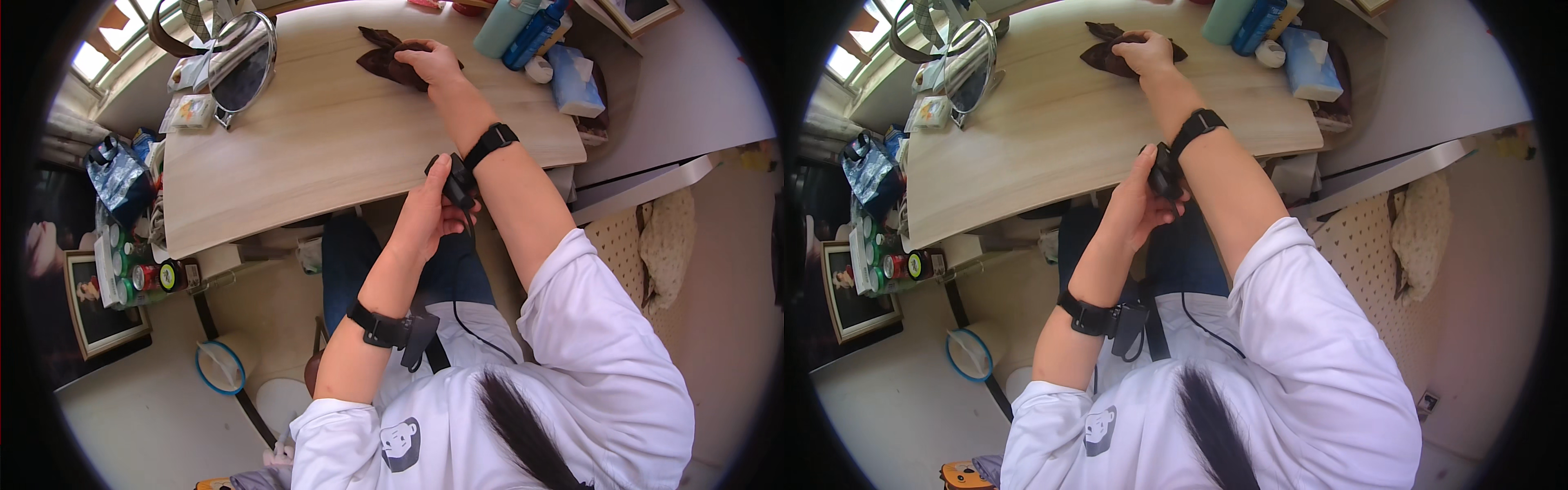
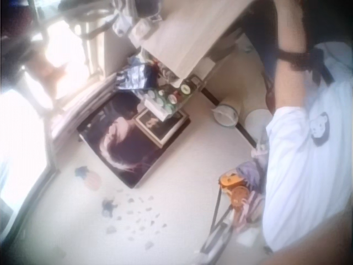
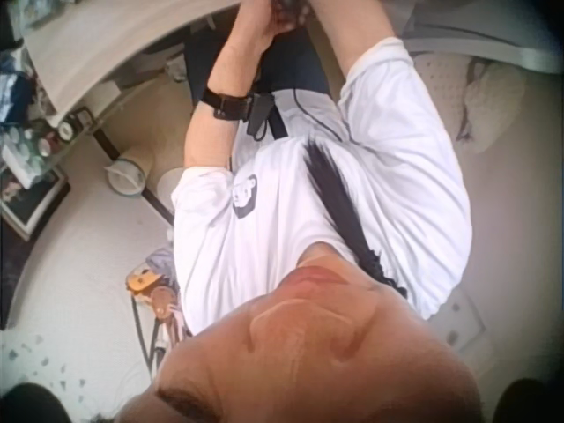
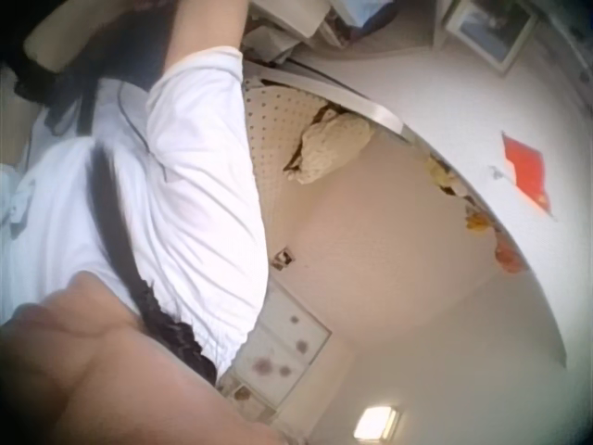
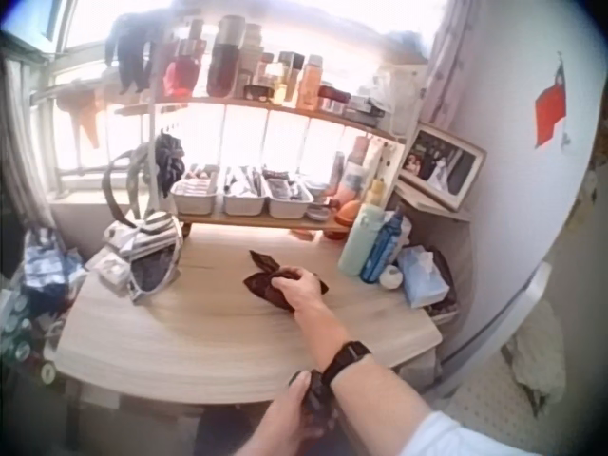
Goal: The person wipes the surface of a wooden desk and a white plastic tray with a brown cloth, and rearranges items including a box of tissues, a makeup tray, and the plastic tray.
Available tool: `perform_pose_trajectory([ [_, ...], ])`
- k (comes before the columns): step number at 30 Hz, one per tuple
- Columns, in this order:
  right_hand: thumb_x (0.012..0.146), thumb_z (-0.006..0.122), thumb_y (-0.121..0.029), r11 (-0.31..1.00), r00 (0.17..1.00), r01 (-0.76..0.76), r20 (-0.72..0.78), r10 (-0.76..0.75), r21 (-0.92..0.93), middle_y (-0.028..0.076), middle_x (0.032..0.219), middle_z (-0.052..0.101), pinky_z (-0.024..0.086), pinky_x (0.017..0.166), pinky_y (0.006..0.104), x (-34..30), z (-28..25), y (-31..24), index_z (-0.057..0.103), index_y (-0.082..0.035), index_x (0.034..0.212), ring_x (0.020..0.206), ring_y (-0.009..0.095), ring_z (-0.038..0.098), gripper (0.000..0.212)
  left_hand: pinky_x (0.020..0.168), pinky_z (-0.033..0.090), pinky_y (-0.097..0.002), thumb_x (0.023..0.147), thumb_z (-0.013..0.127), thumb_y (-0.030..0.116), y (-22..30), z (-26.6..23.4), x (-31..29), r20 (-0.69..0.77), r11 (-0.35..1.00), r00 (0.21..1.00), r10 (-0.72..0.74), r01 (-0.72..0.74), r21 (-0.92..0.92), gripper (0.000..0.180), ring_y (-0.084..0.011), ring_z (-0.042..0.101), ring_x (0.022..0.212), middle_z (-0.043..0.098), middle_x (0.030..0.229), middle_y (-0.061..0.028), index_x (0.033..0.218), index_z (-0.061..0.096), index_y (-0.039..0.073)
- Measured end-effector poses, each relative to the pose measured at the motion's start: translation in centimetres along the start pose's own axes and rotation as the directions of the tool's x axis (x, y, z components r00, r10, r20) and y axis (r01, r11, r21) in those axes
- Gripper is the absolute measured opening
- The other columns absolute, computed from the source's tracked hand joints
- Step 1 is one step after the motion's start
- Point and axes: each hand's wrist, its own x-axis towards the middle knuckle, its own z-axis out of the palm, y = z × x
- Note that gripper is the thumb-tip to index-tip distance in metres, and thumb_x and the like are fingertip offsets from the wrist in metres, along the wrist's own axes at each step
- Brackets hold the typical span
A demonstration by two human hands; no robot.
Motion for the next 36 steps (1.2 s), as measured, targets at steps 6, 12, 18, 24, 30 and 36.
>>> perform_pose_trajectory([
  [6,0.076,0.075,-0.030,0.616,0.940,0.320,0.158,-0.303,-0.719,0.014,0.125,0.063,0.045,0.101,0.0393,-1.3,1.2,1.0,0.068,-0.013,0.118,0.118,0.030,0.058,0.047,0.057,0.052,-0.0294,0.096,0.049,0.062,3.8,-0.8,-1.4,-0.003,0.922,0.997,-0.080,0.075,0.380,0.064,-0.0211,0.069,0.069,0.071,0.079,-0.0131,0.106,0.066,0.001],
  [12,0.079,0.070,-0.041,0.451,0.923,0.296,0.130,-0.362,-0.842,0.023,0.152,0.034,0.023,0.115,0.0589,-0.5,0.1,2.0,0.059,-0.023,0.131,0.146,0.040,0.023,0.056,0.072,0.053,-0.0394,0.091,0.066,0.039,7.8,-4.2,-1.9,0.199,-0.177,0.404,0.893,-0.090,0.980,0.040,-0.0303,0.065,0.090,0.070,0.093,-0.0122,0.104,0.068,0.002],
  [18,0.080,0.065,-0.049,0.396,0.957,0.230,0.133,-0.259,-0.889,0.017,0.156,0.033,0.020,0.117,0.0600,7.2,-0.8,1.0,0.055,-0.023,0.138,0.147,0.038,0.024,0.064,0.119,0.020,-0.0502,0.094,0.056,0.048,9.7,-12.8,-1.1,0.142,-0.344,0.508,0.849,0.329,0.879,0.067,-0.0359,0.024,0.145,0.032,0.155,-0.0183,0.144,0.045,0.005],
  [24,0.081,0.063,-0.050,0.334,0.914,0.295,0.163,-0.371,-0.895,0.008,0.149,0.046,0.024,0.115,0.0593,12.8,-0.4,0.8,0.053,-0.025,0.141,0.144,0.031,0.031,0.065,0.118,0.023,-0.0504,0.096,0.055,0.046,9.8,-11.2,-0.4,0.263,-0.403,0.477,0.839,0.219,0.888,0.065,-0.0378,0.025,0.145,0.034,0.153,-0.0226,0.143,0.045,0.001],
  [30,0.081,0.069,-0.036,0.311,0.662,0.737,0.550,-0.509,-0.600,0.014,0.136,0.056,0.035,0.112,0.0460,5.7,3.7,1.9,0.063,-0.020,0.128,0.130,0.035,0.048,0.050,0.116,0.026,-0.0482,0.096,0.058,0.039,9.9,-11.8,-0.8,0.226,-0.380,0.507,0.831,0.222,0.898,0.057,-0.0385,0.029,0.143,0.040,0.148,-0.0237,0.137,0.050,-0.001],
  [36,0.082,0.070,-0.026,0.367,0.657,0.753,0.584,-0.476,-0.547,0.016,0.135,0.056,0.038,0.110,0.0442,1.6,-2.5,1.2,0.064,-0.016,0.125,0.130,0.036,0.047,0.044,0.115,0.029,-0.0456,0.096,0.058,0.034,10.1,-11.4,-1.0,0.257,-0.383,0.490,0.833,0.175,0.907,0.053,-0.0390,0.031,0.142,0.042,0.147,-0.0234,0.134,0.052,-0.002],
])
